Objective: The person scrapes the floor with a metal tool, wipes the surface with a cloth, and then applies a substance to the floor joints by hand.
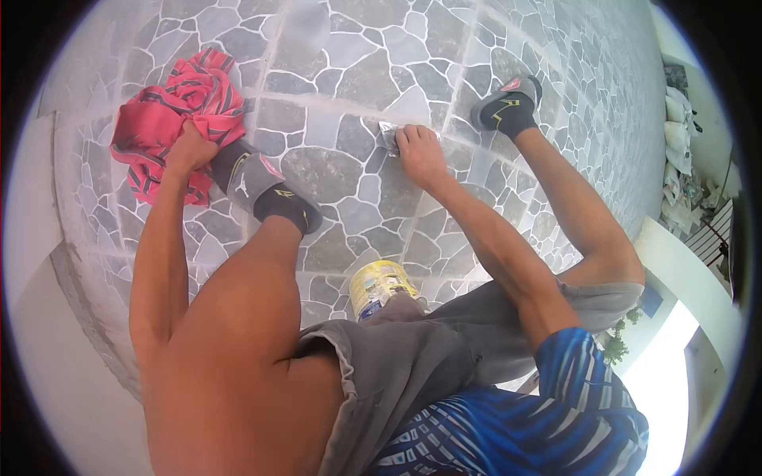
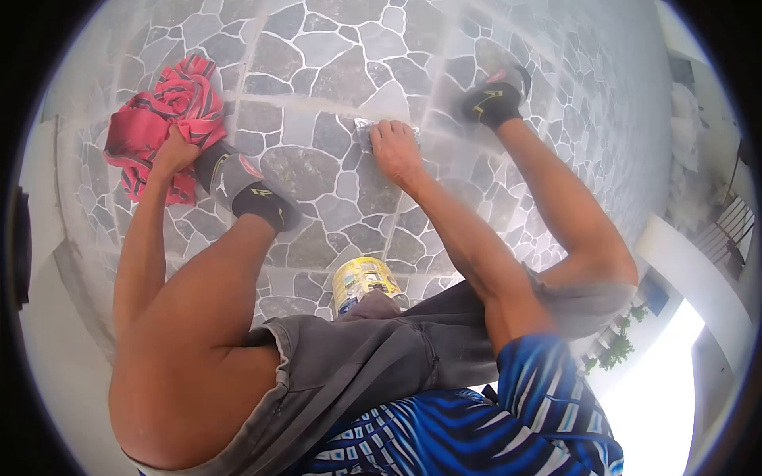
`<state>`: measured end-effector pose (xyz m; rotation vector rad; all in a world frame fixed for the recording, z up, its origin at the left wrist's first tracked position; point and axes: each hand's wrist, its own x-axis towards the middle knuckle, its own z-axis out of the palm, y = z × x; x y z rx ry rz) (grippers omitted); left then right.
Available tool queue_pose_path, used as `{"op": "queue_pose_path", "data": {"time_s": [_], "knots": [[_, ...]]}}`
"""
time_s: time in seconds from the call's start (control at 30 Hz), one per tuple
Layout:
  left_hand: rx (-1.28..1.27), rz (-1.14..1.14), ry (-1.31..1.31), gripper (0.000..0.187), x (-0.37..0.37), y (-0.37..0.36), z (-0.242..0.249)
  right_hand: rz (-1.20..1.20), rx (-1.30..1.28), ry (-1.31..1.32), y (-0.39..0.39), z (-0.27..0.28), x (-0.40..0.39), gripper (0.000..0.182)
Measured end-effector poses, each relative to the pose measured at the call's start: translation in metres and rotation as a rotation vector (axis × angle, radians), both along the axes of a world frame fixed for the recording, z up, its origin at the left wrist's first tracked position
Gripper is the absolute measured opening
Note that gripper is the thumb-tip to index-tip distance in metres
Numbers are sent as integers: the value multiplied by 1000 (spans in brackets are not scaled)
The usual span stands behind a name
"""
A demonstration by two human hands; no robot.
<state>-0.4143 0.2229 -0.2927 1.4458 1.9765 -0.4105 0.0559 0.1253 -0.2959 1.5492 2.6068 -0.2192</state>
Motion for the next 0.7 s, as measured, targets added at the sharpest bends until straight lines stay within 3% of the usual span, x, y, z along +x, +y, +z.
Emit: {"op": "queue_pose_path", "data": {"time_s": [0.2,0.33,0.43,0.57,0.67,0.7], "knots": [[25,15,29,84,-3,10,-8,57,92,103,-20,-6,-2,19],[-11,10,23,81,5,3,-4,-20,12,94,13,-2,-12,17],[21,4,29,79,5,0,-2,-9,-60,53,-15,2,-7,36],[-14,26,-35,79,2,3,-7,18,19,54,-2,-6,-11,19],[-124,73,-124,81,7,6,15,5,-6,79,5,-1,-17,17],[-25,35,-58,81,5,3,3,3,0,83,10,1,-19,17]]}}
